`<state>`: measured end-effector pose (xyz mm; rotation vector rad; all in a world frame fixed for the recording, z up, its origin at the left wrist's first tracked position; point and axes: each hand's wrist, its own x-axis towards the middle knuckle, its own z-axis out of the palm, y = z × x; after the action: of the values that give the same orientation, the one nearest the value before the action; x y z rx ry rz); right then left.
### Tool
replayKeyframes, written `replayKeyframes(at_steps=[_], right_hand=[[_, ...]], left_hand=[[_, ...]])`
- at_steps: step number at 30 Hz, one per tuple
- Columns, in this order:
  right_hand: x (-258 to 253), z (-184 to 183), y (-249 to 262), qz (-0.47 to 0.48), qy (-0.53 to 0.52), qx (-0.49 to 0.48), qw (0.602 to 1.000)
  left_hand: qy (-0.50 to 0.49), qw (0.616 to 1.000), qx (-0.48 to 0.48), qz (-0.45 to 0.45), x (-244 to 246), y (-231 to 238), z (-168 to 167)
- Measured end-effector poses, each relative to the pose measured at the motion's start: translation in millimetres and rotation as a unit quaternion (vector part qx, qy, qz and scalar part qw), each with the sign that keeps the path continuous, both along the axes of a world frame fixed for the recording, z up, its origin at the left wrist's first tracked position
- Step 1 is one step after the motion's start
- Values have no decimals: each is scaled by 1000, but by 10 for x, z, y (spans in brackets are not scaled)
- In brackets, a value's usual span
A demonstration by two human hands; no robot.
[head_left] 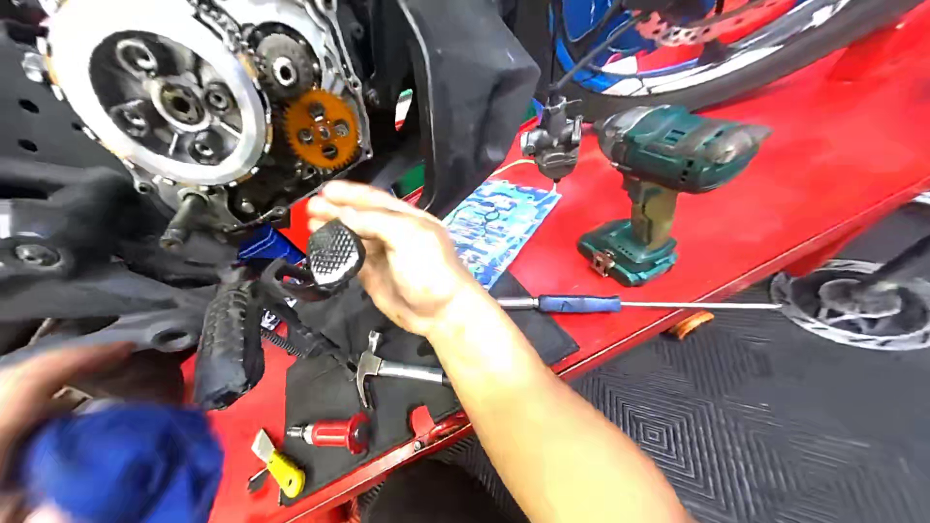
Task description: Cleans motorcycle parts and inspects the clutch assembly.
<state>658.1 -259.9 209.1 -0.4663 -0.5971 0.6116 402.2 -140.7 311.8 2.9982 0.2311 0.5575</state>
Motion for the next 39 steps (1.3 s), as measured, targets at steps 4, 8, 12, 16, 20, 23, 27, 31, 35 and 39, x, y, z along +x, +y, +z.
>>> replayKeyframes(at_steps=[4, 8, 12, 16, 20, 23, 27, 31, 35, 39], right_hand=[[233, 155, 508, 99, 15, -67, 993], [157, 82, 730, 41, -65, -71, 994], [8, 21, 804, 60, -77, -23, 995], [10, -46, 918, 29, -79, 23, 996], [92, -49, 956, 25, -99, 20, 995], [154, -14, 905, 18, -144, -2, 989], [171, 14, 886, 20, -150, -23, 988], [195, 9, 884, 12, -173, -47, 984], [220, -23, 884, 15, -195, -48, 980], [238, -46, 879, 25, -197, -46, 979]], left_hand=[[35, 979, 142, 145, 807, 38, 197], [80, 967, 198, 141, 1025, -29, 238], [125, 943, 282, 121, 1223, -3, 332], [214, 902, 347, 141, 1452, 481, 356], [281, 854, 399, 182, 1553, 657, 416], [296, 832, 423, 200, 1600, 692, 404], [328, 792, 449, 254, 1708, 627, 406], [362, 754, 469, 284, 1791, 460, 396], [405, 743, 437, 304, 1865, 54, 347], [430, 714, 441, 333, 1975, -63, 316]])
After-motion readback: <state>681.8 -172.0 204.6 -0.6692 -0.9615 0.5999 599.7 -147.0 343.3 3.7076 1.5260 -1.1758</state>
